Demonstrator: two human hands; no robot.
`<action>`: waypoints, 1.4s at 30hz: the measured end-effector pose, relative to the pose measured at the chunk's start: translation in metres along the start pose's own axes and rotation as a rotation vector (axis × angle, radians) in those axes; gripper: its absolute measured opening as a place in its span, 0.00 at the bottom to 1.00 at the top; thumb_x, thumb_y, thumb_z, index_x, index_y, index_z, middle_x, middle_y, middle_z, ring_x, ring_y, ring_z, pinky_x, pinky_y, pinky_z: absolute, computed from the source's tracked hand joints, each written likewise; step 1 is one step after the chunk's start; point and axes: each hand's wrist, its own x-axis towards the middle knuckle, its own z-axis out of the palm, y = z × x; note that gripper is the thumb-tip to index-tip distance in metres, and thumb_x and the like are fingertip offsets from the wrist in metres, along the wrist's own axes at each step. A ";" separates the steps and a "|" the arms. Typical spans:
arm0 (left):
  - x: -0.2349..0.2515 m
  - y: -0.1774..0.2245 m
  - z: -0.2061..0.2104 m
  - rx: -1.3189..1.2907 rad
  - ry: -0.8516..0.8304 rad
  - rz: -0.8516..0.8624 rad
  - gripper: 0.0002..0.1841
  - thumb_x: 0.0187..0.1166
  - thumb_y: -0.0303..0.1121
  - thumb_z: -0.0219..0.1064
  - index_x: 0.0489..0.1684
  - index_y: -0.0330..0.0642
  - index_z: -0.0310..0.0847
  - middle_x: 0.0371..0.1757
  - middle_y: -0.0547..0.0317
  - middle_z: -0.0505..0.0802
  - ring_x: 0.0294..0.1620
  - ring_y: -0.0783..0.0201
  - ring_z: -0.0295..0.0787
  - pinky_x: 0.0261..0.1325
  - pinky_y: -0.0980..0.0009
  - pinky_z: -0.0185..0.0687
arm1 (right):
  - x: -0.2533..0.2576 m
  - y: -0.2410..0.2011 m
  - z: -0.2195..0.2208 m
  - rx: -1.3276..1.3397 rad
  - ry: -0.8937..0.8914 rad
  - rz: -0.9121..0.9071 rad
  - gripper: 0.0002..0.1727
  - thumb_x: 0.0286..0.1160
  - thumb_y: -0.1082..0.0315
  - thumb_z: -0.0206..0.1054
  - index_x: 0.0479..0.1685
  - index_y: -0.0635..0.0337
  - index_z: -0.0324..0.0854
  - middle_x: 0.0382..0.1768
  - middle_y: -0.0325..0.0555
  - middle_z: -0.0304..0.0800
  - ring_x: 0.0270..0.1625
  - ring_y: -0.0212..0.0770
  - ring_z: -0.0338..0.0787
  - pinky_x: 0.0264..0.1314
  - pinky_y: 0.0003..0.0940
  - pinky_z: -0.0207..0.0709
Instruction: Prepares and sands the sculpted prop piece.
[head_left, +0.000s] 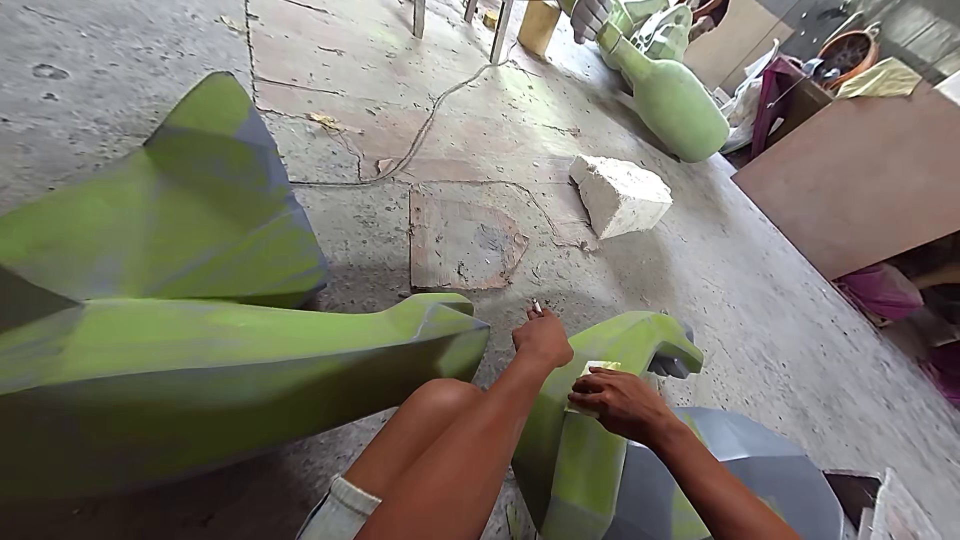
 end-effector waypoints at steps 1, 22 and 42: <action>0.000 0.001 0.001 0.001 -0.002 0.003 0.47 0.70 0.52 0.73 0.84 0.29 0.58 0.66 0.37 0.87 0.61 0.43 0.90 0.56 0.43 0.85 | -0.002 0.000 0.004 0.003 0.001 -0.002 0.18 0.77 0.72 0.64 0.61 0.45 0.89 0.59 0.38 0.93 0.68 0.37 0.89 0.81 0.40 0.76; 0.002 0.001 0.000 -0.052 -0.003 0.003 0.45 0.71 0.51 0.73 0.83 0.28 0.58 0.66 0.35 0.86 0.61 0.42 0.90 0.55 0.43 0.85 | 0.040 0.003 -0.031 -0.026 -0.249 -0.008 0.13 0.82 0.71 0.57 0.52 0.52 0.88 0.49 0.45 0.91 0.57 0.45 0.90 0.75 0.45 0.76; 0.008 -0.001 0.009 -0.041 -0.012 0.011 0.46 0.71 0.50 0.73 0.83 0.27 0.58 0.66 0.35 0.87 0.61 0.42 0.90 0.55 0.42 0.85 | 0.016 0.000 -0.027 0.105 -0.302 0.065 0.17 0.80 0.71 0.58 0.57 0.43 0.90 0.57 0.36 0.92 0.67 0.38 0.88 0.88 0.49 0.64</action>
